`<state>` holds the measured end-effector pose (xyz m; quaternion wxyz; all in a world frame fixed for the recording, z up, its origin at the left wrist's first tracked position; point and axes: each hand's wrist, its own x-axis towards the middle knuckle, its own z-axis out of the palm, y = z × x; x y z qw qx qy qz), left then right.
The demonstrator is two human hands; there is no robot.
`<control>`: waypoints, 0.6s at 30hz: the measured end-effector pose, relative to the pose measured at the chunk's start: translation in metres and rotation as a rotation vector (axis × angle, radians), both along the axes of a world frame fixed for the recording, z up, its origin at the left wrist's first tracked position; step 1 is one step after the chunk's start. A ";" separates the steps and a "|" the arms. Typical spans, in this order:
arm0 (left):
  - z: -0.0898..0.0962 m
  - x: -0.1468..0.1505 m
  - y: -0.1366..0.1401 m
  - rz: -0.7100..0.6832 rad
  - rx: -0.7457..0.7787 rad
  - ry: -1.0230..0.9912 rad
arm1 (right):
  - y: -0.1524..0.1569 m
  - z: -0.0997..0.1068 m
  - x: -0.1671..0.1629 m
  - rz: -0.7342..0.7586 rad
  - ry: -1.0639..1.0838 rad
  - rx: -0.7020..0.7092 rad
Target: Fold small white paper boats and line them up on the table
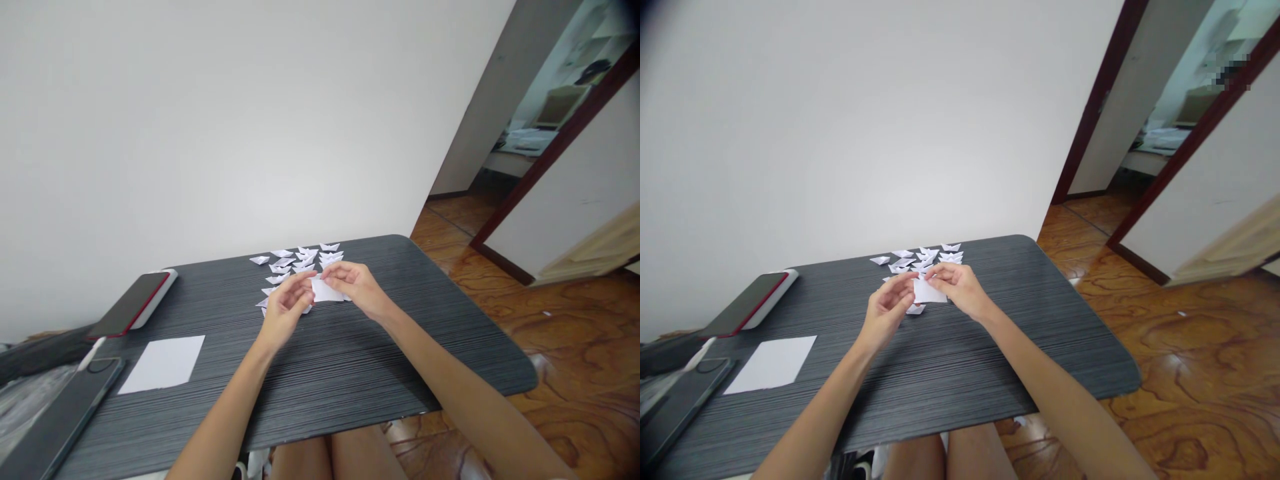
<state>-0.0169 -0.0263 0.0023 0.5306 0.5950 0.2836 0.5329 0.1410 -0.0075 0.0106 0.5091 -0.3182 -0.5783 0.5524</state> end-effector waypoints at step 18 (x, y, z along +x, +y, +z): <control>-0.004 -0.001 0.001 0.430 0.428 0.294 | -0.004 0.006 0.001 -0.091 -0.257 0.364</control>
